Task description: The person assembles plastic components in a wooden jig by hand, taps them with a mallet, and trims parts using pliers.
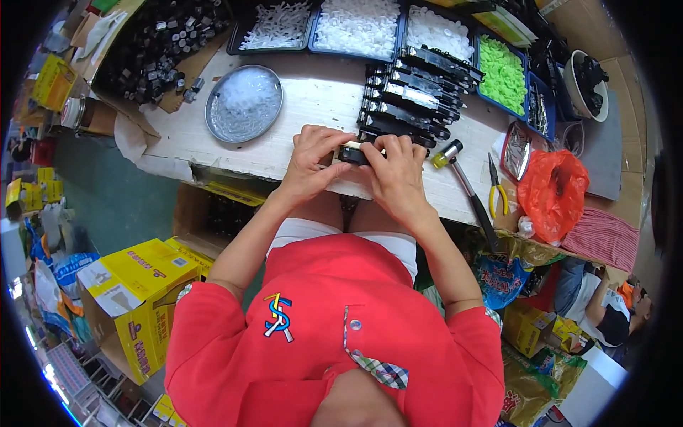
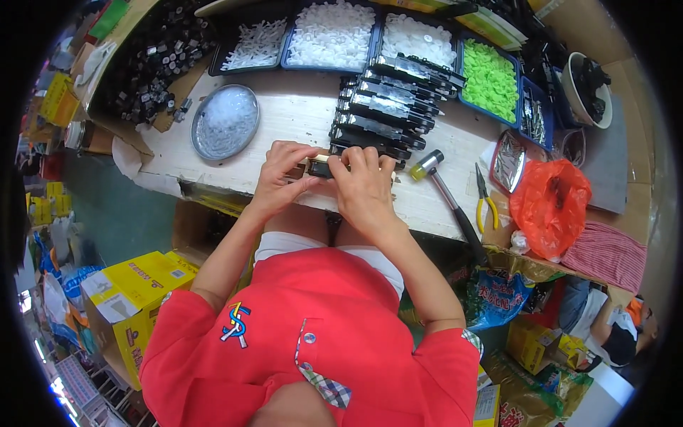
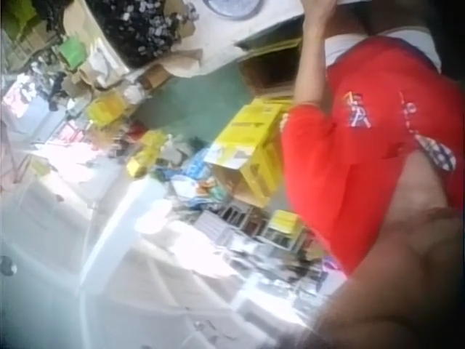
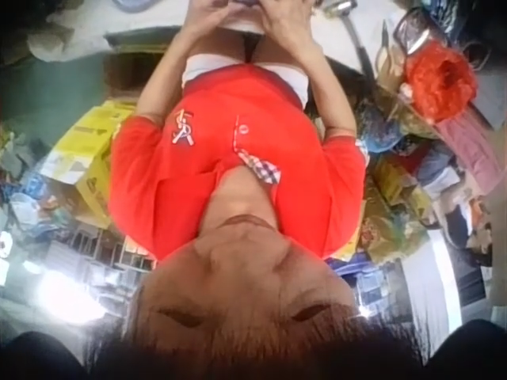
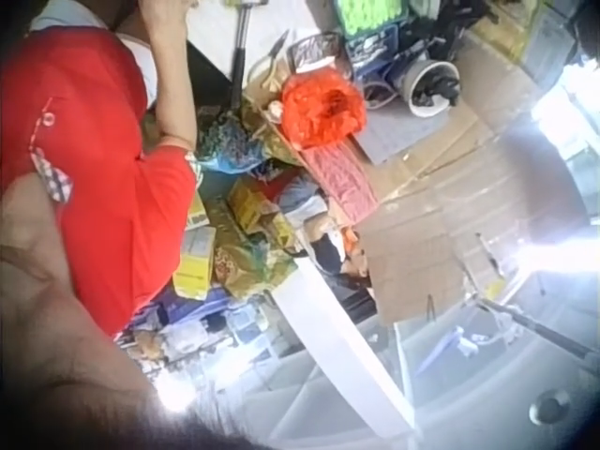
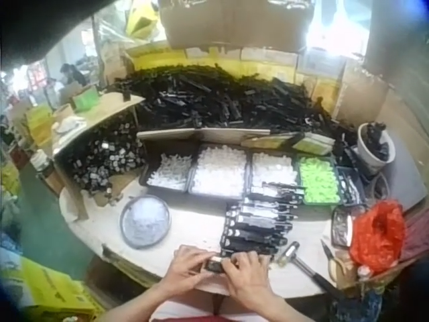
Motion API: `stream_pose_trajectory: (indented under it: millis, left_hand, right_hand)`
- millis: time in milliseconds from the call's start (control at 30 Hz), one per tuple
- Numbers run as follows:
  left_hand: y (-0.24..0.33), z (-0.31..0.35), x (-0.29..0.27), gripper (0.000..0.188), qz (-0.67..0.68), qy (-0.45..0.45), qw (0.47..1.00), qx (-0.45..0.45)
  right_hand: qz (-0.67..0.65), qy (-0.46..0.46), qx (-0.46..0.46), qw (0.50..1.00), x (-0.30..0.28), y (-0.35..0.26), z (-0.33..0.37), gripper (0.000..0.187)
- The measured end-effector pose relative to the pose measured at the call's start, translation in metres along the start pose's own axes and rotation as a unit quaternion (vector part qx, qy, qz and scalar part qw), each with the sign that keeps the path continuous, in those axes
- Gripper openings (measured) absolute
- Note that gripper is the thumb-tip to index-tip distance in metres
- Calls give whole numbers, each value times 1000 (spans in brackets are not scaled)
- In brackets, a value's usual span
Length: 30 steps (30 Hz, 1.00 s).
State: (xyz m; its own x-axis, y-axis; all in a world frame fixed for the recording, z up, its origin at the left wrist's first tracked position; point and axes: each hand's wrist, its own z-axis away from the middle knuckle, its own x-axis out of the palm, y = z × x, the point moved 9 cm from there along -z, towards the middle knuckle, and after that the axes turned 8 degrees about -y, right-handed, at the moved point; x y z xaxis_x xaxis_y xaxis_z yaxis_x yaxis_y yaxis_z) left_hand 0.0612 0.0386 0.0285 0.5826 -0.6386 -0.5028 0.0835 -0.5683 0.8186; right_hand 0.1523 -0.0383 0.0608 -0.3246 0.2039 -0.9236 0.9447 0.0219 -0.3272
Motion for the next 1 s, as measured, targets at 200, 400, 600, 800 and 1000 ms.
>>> stream_pose_trajectory:
  millis: [200,400,600,800,1000]
  left_hand:
    - [-6,-5,1,44,-21,-13,1000,9]
    - [-4,-10,2,38,-57,-53,997,11]
    - [3,-16,8,33,-70,-97,992,35]
    - [30,-23,17,37,-151,-140,974,97]
    - [43,-23,36,52,-286,-212,920,166]
  right_hand:
    - [-4,-2,3,1000,3,3,-4,23]
    - [-4,-36,8,999,9,4,-6,24]
    - [-31,-14,16,999,0,12,3,34]
    - [30,87,172,981,-53,94,72,26]
    - [185,8,217,958,-35,121,109,20]
